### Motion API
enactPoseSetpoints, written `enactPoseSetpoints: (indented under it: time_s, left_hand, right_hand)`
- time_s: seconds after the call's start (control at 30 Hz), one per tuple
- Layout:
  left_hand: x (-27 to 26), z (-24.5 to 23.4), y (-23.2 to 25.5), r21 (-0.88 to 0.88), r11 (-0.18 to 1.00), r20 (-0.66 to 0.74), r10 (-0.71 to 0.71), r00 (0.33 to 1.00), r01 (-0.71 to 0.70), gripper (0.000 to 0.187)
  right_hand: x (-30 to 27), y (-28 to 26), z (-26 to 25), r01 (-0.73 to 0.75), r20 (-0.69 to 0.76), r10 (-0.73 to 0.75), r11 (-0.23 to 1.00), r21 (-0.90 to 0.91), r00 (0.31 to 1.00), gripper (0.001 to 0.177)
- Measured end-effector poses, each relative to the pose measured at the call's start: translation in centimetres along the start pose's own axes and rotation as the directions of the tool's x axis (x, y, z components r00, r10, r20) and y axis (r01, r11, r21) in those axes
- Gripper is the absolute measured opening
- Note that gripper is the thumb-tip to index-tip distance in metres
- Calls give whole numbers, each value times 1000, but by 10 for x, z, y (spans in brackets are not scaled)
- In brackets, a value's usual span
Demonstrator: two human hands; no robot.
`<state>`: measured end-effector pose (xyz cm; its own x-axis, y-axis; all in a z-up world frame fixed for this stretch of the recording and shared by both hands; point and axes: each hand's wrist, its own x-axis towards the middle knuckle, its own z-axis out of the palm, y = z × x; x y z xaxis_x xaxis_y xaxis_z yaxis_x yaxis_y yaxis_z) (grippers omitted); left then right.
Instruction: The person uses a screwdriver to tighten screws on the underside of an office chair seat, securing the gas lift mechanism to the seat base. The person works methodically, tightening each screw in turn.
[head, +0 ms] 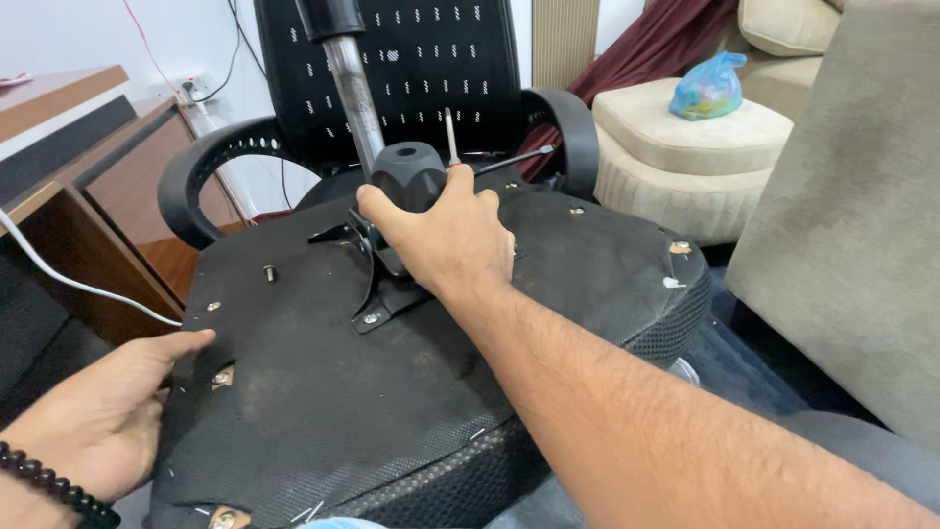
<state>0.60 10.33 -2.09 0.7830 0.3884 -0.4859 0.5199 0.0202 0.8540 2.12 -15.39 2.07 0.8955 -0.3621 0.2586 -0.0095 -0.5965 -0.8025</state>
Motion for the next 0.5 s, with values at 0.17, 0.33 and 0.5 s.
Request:
enactPoseSetpoints:
  time_s: [0.17,0.33,0.5]
  left_hand:
    - [-7,-3,-1,-2,1000,29,8,1000,-8,52]
    - [-24,8,6,30,998,30,-52,998,51,51]
    - [-29,17,13,26,993,22,-113,993,113,48]
  right_hand:
    - [4,5,0,11,-3,-11,998,55,1000,102]
    - [3,3,5,-18,-34,19,999,48,999,106]
    - [0,1,0,-50,-66,53,998,49,996,107]
